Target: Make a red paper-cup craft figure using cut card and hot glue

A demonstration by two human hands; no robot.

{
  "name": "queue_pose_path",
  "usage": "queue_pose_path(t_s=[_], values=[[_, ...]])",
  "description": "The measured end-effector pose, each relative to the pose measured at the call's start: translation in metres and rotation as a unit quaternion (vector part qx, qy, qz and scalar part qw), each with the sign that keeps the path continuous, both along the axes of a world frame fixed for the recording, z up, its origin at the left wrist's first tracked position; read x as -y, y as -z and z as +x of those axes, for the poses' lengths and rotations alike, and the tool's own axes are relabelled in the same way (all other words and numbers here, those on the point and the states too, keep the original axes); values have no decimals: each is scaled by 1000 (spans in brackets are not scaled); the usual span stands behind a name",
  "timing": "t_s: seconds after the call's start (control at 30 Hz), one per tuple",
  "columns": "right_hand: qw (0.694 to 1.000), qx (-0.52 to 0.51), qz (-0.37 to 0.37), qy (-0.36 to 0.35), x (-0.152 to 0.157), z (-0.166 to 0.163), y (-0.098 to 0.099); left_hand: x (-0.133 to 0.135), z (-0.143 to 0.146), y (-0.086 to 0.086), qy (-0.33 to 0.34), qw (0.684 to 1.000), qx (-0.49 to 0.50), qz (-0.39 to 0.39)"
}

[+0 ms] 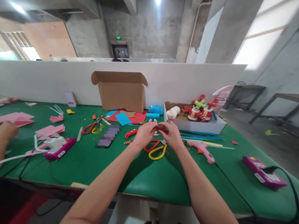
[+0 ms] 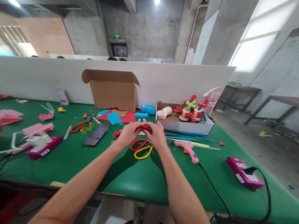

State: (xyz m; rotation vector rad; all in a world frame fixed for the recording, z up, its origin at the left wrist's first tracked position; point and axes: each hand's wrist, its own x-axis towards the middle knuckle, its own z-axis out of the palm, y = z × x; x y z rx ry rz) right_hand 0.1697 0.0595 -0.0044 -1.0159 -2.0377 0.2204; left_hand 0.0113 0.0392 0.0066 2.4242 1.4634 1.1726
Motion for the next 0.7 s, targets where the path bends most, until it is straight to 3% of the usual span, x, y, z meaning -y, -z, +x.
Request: queue_pose_path(t_s=[0.1,0.2,0.27,0.37,0.47,0.7], values=[[990,2,-132,-52,-3,5,-2,-9,3,18,36,986,157,-53],[974,-41,-213,-68,-2,8,-7,-14,7,30,73,932,329,-130],[948,-114,-290,-72,-1,8,-9,-15,9,34,103,898,389,-176],[899,-185,-387,-91,1,7,-9,-13,11,34,123,874,421,-207],[874,-204,-426,-117,1,5,-6,-10,11,33,134,861,437,-224],[849,-329,-407,-65,-4,-3,2,-10,11,37,126,858,439,-233]])
